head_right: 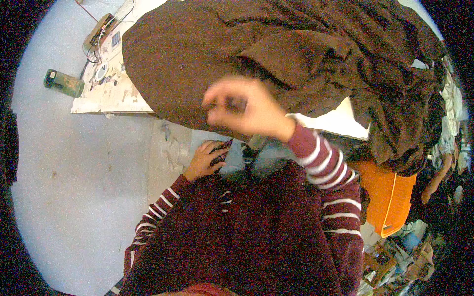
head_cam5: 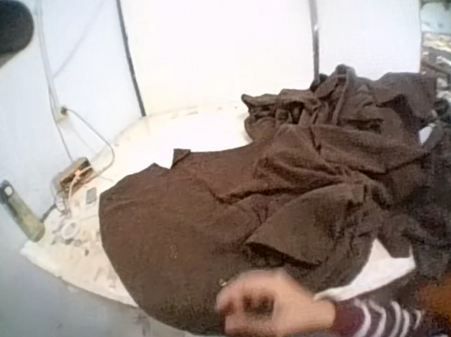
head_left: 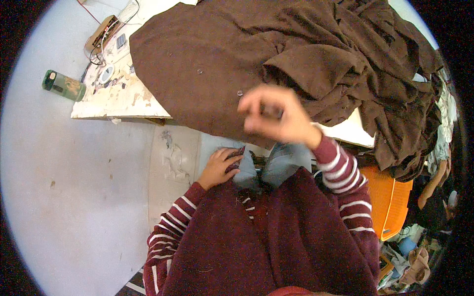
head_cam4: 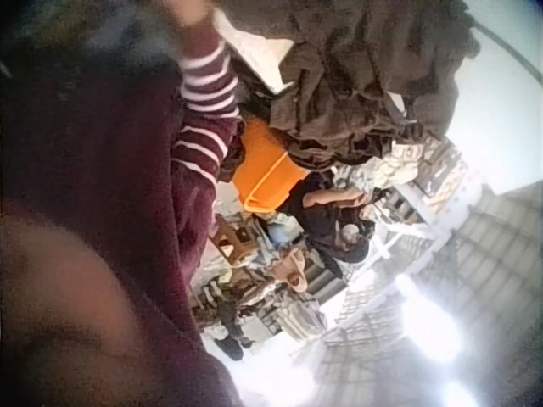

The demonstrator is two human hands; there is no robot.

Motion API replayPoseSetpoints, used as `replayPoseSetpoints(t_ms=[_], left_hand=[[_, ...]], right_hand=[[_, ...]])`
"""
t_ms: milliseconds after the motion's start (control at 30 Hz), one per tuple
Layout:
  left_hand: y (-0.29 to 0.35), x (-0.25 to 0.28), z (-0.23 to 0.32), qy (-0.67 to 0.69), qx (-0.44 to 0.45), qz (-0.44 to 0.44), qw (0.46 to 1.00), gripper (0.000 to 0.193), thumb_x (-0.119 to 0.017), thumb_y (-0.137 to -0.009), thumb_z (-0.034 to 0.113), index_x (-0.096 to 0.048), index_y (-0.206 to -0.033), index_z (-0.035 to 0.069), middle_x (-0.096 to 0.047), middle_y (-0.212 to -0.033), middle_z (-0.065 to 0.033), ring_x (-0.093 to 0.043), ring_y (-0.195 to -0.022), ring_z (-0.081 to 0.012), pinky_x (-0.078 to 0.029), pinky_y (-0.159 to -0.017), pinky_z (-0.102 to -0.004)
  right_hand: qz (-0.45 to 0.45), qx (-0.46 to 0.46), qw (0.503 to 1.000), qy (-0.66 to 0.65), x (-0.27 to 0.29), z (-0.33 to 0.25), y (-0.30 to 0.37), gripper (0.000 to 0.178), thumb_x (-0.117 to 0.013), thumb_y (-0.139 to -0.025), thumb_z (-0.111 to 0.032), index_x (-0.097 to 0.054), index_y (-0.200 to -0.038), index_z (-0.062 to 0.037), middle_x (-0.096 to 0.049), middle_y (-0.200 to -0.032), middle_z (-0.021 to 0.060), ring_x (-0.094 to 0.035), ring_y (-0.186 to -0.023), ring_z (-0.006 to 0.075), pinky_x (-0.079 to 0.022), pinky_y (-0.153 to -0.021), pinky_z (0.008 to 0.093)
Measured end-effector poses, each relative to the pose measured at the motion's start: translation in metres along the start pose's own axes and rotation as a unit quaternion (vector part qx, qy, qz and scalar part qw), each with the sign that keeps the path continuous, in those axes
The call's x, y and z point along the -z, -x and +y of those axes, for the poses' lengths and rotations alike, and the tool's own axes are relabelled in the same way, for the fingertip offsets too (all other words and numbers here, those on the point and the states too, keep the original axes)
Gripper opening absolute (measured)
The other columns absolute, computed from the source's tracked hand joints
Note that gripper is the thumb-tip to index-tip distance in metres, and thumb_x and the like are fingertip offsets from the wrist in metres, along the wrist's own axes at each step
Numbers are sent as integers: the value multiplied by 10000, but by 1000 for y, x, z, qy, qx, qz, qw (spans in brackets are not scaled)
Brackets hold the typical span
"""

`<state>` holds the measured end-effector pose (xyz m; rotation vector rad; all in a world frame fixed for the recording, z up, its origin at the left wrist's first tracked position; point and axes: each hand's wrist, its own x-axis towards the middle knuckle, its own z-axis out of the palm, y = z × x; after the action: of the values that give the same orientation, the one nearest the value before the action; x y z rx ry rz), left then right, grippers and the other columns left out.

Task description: The person uses a small blade to cut a brown fabric garment on a white table. They repeatedly lift, fold, and reposition the fabric while cutting along seams and edges. The person handles the fabric with both hands and uses the blade with the right hand throughout the clip.

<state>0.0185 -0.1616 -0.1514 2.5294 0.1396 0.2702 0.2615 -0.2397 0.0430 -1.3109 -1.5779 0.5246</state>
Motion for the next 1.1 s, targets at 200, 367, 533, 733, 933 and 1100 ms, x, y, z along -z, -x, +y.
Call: replayPoseSetpoints(t_ms=[200,367,533,733,933,1100], left_hand=[[-5,-11,-12,39,-20,-25,999,198,-635,-842,229,-688,-995,114,-606,-1180,-45,-474,-1197,-239,-387,-953,-382],[-9,-34,-48,16,-36,57,998,144,-597,-876,199,-678,-910,84,-666,-955,-75,-611,-921,-278,-478,-776,-400],[10,-20,-134,-97,200,85,971,171,-569,-889,189,-660,-920,48,-667,-861,-187,-634,-774,-379,-505,-656,-444],[49,34,-169,-463,308,216,803,340,-561,-909,328,-656,-1047,32,-666,-910,-218,-637,-874,-371,-497,-763,-441],[-7,137,-18,199,232,-171,937,247,-601,-914,232,-658,-1011,12,-683,-927,-110,-650,-859,-247,-500,-762,-349],[-71,208,42,236,177,167,941,153,-617,-894,147,-659,-958,14,-681,-887,-91,-638,-839,-163,-492,-762,-307]], right_hand=[[-339,-126,908,-212,-134,38,111,551,-668,-789,-40,-516,-1318,-44,-513,-1367,121,-480,-1257,249,-363,-1068,351],[-272,-156,929,-195,-161,77,148,220,-668,-833,-173,-660,-1014,-49,-688,-954,93,-639,-872,208,-489,-809,355],[-271,-200,920,-200,-85,66,150,279,-690,-848,-290,-651,-893,-18,-655,-771,97,-595,-703,176,-479,-684,342],[-177,-195,959,106,0,-8,114,397,-702,-801,-195,-635,-1184,-113,-704,-964,115,-683,-877,261,-519,-785,357],[-84,-97,987,101,33,-36,8,309,-748,-770,-161,-683,-1058,-71,-697,-859,85,-664,-764,164,-509,-732,292],[-28,-72,960,269,-3,26,-99,416,-706,-792,-339,-646,-1144,-126,-660,-1007,104,-628,-950,283,-494,-812,366]])
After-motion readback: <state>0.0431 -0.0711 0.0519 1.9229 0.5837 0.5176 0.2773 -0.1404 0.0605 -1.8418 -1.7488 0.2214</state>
